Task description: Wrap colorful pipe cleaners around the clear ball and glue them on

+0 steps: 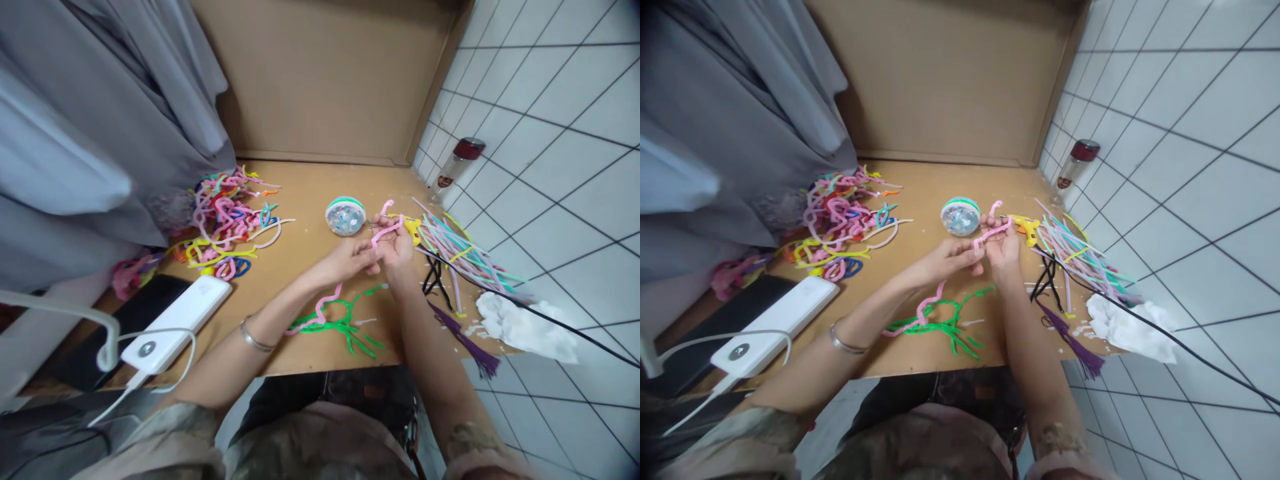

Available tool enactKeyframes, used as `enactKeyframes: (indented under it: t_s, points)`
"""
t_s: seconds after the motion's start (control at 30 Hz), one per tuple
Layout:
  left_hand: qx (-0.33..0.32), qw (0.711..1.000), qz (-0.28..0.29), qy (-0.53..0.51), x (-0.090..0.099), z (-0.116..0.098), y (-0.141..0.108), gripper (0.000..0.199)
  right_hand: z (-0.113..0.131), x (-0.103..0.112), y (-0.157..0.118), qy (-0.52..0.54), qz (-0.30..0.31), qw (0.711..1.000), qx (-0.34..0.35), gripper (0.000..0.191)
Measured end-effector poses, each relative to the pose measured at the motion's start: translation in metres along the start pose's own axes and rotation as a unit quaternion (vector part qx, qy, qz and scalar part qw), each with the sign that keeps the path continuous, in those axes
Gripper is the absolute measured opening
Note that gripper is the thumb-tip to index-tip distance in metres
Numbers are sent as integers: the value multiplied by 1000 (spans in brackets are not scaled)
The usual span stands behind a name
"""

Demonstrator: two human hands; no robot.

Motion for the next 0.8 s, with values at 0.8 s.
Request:
enactKeyframes:
  t_s: [0.8]
  points:
    - [49, 878, -138, -455, 100, -2, -15, 38, 32, -12, -4, -190, 37, 978, 75, 48]
Point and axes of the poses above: each hand's wrist, its own y-axis towards the middle knuckle, its own x-axis out of the back of the hand, z = x × y, the point moved 3 cm from there along y, towards the middle knuckle, and after that the axes turned 14 degrees about x, right-handed, at the moved point
